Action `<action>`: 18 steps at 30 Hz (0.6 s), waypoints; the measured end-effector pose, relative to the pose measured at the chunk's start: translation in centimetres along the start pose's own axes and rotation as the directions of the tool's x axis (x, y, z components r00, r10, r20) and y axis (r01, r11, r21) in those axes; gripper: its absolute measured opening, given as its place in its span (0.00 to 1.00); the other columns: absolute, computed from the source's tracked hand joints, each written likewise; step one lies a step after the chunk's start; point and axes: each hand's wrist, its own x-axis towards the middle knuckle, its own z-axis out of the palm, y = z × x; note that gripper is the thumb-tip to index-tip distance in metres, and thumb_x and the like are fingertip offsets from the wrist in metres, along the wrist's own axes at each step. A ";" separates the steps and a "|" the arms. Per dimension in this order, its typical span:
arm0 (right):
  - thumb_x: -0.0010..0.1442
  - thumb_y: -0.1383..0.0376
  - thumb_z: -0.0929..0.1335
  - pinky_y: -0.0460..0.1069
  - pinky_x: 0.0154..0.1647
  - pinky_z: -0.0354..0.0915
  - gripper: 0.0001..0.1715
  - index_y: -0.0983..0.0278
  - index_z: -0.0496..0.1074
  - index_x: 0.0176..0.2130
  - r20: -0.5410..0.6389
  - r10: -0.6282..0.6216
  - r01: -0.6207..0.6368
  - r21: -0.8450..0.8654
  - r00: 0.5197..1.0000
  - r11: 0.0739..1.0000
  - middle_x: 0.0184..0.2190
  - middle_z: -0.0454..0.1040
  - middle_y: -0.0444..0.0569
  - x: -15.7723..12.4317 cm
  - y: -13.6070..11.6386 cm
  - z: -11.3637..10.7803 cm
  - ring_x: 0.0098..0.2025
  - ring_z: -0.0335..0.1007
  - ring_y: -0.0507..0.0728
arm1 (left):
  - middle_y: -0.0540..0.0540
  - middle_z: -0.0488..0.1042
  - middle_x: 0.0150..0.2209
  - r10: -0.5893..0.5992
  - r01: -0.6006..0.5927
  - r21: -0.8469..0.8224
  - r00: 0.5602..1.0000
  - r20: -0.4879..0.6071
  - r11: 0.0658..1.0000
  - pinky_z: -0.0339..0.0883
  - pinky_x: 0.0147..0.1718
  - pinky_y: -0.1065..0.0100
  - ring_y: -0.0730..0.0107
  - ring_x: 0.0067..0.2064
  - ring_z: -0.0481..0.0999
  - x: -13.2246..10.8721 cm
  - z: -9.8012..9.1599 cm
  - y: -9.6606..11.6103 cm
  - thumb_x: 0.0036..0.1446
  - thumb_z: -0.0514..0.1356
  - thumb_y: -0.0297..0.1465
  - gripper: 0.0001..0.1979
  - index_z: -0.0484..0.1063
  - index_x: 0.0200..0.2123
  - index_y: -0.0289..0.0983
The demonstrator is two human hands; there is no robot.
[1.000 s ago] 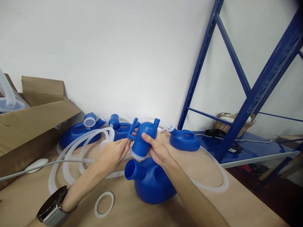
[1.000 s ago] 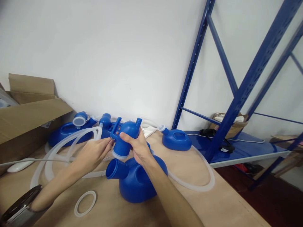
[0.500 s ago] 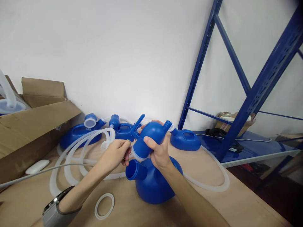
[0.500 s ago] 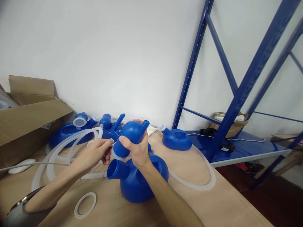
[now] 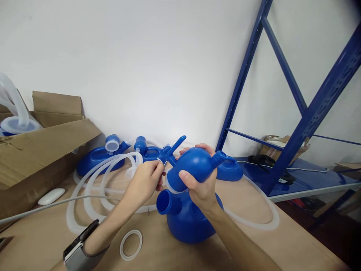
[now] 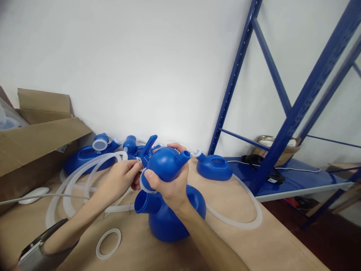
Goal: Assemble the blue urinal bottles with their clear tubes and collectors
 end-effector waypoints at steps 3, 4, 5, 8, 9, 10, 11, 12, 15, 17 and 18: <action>0.46 0.62 0.80 0.58 0.47 0.74 0.37 0.55 0.66 0.52 -0.139 0.020 -0.024 -0.021 0.990 0.999 0.44 0.76 0.45 0.5 -0.1 0.0 0.43 0.77 0.59 | 0.50 0.74 0.23 0.027 -0.013 -0.149 0.996 0.089 0.989 0.73 0.26 0.68 0.66 0.26 0.79 -0.1 -0.4 -0.3 0.65 0.51 0.48 0.22 0.72 0.33 0.37; 0.47 0.61 0.80 0.59 0.48 0.73 0.37 0.55 0.66 0.53 -0.213 0.036 -0.039 -0.011 0.976 0.999 0.44 0.77 0.46 0.7 0.0 0.0 0.43 0.77 0.59 | 0.48 0.77 0.27 0.048 -0.029 -0.178 0.994 0.103 0.984 0.75 0.28 0.67 0.64 0.30 0.81 -0.3 -0.5 -0.3 0.64 0.52 0.50 0.24 0.74 0.41 0.36; 0.48 0.59 0.80 0.59 0.49 0.73 0.36 0.56 0.66 0.53 -0.284 0.058 -0.056 0.013 0.957 0.998 0.44 0.77 0.46 0.9 0.0 0.1 0.44 0.77 0.60 | 0.46 0.79 0.32 0.075 -0.055 -0.185 0.992 0.102 0.981 0.76 0.30 0.65 0.62 0.34 0.82 -0.5 -0.5 -0.3 0.63 0.54 0.51 0.25 0.73 0.48 0.36; 0.52 0.52 0.78 0.63 0.54 0.72 0.33 0.56 0.67 0.53 -0.388 0.135 -0.090 0.132 0.912 0.987 0.44 0.78 0.47 1.1 0.0 0.7 0.48 0.77 0.61 | 0.42 0.80 0.48 0.208 -0.198 -0.113 0.975 0.083 0.974 0.79 0.40 0.61 0.57 0.48 0.81 -1.3 0.3 0.0 0.57 0.65 0.46 0.32 0.67 0.61 0.40; 0.54 0.50 0.77 0.64 0.56 0.71 0.33 0.56 0.67 0.54 -0.378 0.158 -0.098 0.173 0.912 0.980 0.45 0.78 0.47 1.1 0.0 1.0 0.50 0.77 0.62 | 0.42 0.79 0.52 0.258 -0.252 -0.088 0.964 0.065 0.964 0.79 0.43 0.61 0.56 0.51 0.80 -1.6 0.7 0.2 0.55 0.67 0.43 0.33 0.66 0.62 0.41; 0.54 0.50 0.77 0.65 0.57 0.70 0.33 0.56 0.67 0.54 -0.354 0.174 -0.105 0.207 0.919 0.973 0.46 0.78 0.48 0.9 0.0 1.3 0.51 0.77 0.62 | 0.42 0.78 0.54 0.296 -0.293 -0.073 0.955 0.034 0.953 0.78 0.46 0.60 0.55 0.52 0.80 -1.7 1.1 0.3 0.54 0.68 0.41 0.34 0.66 0.63 0.41; 0.54 0.50 0.77 0.65 0.58 0.70 0.35 0.56 0.67 0.56 -0.330 0.183 -0.109 0.231 0.926 0.967 0.47 0.78 0.49 0.8 -0.1 1.7 0.51 0.77 0.63 | 0.42 0.78 0.54 0.319 -0.319 -0.067 0.948 -0.012 0.945 0.78 0.47 0.60 0.55 0.52 0.80 -1.8 1.5 0.3 0.55 0.68 0.40 0.34 0.65 0.64 0.40; 0.53 0.52 0.78 0.66 0.59 0.69 0.37 0.56 0.65 0.57 -0.309 0.187 -0.113 0.242 0.933 0.964 0.48 0.78 0.50 0.5 -0.1 1.9 0.51 0.77 0.63 | 0.42 0.79 0.54 0.329 -0.333 -0.060 0.942 -0.067 0.941 0.79 0.47 0.60 0.56 0.51 0.81 -1.8 1.7 0.3 0.56 0.67 0.39 0.34 0.65 0.64 0.38; 0.50 0.59 0.80 0.66 0.59 0.70 0.46 0.57 0.61 0.61 -0.291 0.191 -0.128 0.222 0.937 0.966 0.50 0.77 0.51 0.0 -0.2 2.2 0.51 0.77 0.63 | 0.40 0.80 0.52 0.380 -0.383 0.030 0.900 -0.215 0.923 0.81 0.44 0.61 0.57 0.46 0.84 -1.7 1.9 -0.1 0.57 0.64 0.37 0.32 0.65 0.63 0.34; 0.49 0.60 0.80 0.65 0.58 0.70 0.48 0.57 0.59 0.62 -0.301 0.188 -0.133 0.194 0.935 0.972 0.52 0.76 0.52 -0.2 -0.1 2.0 0.52 0.77 0.63 | 0.39 0.79 0.54 0.463 -0.447 0.122 0.846 -0.266 0.886 0.81 0.44 0.62 0.57 0.47 0.83 -1.8 1.5 -0.4 0.56 0.62 0.33 0.33 0.64 0.65 0.33; 0.49 0.60 0.80 0.64 0.58 0.70 0.47 0.57 0.59 0.61 -0.305 0.176 -0.127 0.173 0.936 0.977 0.52 0.76 0.52 -0.2 0.0 1.9 0.52 0.77 0.63 | 0.39 0.78 0.55 0.502 -0.478 0.153 0.820 -0.276 0.865 0.81 0.44 0.62 0.57 0.48 0.83 -1.9 1.3 -0.5 0.57 0.61 0.32 0.34 0.63 0.66 0.33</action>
